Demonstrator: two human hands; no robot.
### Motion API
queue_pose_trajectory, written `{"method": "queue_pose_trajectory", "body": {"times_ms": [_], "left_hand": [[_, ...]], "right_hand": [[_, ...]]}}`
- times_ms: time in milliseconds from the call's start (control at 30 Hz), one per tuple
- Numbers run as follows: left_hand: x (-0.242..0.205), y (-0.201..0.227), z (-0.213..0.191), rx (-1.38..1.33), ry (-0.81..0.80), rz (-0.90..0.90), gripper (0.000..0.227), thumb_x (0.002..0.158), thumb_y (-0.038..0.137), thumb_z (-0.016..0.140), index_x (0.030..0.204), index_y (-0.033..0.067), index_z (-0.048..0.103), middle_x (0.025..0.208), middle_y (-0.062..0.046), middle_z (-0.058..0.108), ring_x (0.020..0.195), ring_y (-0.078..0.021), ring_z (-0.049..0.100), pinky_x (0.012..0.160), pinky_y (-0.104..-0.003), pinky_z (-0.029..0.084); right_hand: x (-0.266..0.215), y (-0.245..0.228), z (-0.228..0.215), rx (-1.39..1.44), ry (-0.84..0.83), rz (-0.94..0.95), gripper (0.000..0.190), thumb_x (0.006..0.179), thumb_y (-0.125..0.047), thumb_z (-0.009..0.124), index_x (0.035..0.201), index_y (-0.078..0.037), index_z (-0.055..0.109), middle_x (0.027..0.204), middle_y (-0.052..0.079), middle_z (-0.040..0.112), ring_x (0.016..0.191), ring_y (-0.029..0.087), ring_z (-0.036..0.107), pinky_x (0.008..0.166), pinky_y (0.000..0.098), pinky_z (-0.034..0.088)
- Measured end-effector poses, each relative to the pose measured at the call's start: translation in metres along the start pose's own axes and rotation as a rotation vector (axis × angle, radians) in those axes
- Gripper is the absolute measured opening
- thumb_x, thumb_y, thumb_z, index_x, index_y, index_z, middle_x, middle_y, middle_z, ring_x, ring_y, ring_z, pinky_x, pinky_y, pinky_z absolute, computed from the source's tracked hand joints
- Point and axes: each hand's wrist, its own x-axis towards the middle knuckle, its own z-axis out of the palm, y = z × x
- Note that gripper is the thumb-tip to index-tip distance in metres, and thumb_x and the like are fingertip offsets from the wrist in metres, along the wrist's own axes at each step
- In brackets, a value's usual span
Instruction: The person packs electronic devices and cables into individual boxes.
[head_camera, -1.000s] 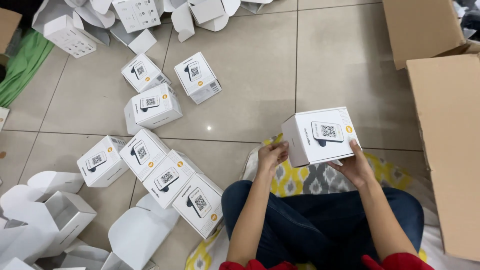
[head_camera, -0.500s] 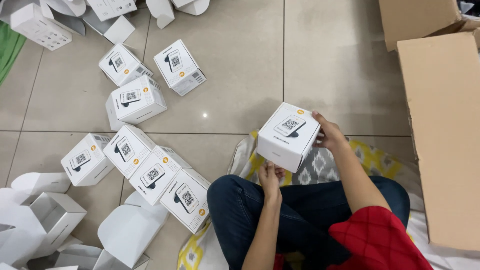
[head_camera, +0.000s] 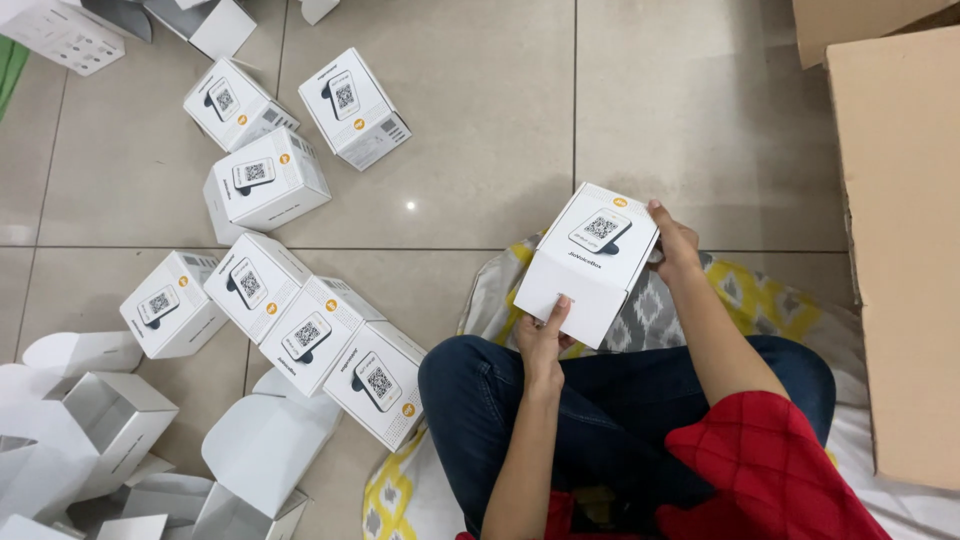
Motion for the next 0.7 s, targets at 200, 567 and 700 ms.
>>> {"method": "queue_pose_trajectory", "body": {"times_ms": [200, 567, 700], "left_hand": [[-0.003, -0.011, -0.003, -0.228, -0.27, -0.226, 0.047, 0.093, 0.029, 0.064, 0.123, -0.007, 0.057, 0.096, -0.016, 0.07, 0.076, -0.0218, 0.072, 0.065, -0.033, 0.062], [-0.037, -0.028, 0.067, -0.208, -0.514, -0.208, 0.047, 0.103, 0.019, 0.043, 0.133, -0.0176, 0.041, 0.111, -0.03, 0.067, 0.101, -0.0382, 0.072, 0.087, -0.043, 0.063], [-0.086, -0.009, 0.066, -0.151, -0.376, -0.179, 0.046, 0.099, 0.021, 0.042, 0.14, 0.0008, 0.035, 0.12, -0.024, 0.064, 0.104, -0.0355, 0.072, 0.09, -0.044, 0.065]], "right_hand": [[0.019, 0.032, -0.024, 0.279, 0.094, -0.517, 0.058, 0.108, -0.048, 0.062, 0.149, -0.009, 0.047, 0.138, -0.002, 0.056, 0.123, 0.011, 0.05, 0.098, 0.0398, 0.045], [-0.086, 0.149, -0.043, -1.41, -0.042, -1.24, 0.045, 0.081, -0.023, 0.067, 0.121, -0.002, 0.06, 0.12, 0.024, 0.066, 0.111, 0.04, 0.062, 0.092, 0.0545, 0.049], [-0.058, 0.134, -0.025, -1.563, 0.034, -1.344, 0.054, 0.079, -0.03, 0.066, 0.129, -0.007, 0.06, 0.128, 0.019, 0.066, 0.117, 0.037, 0.061, 0.098, 0.0622, 0.038]]}}
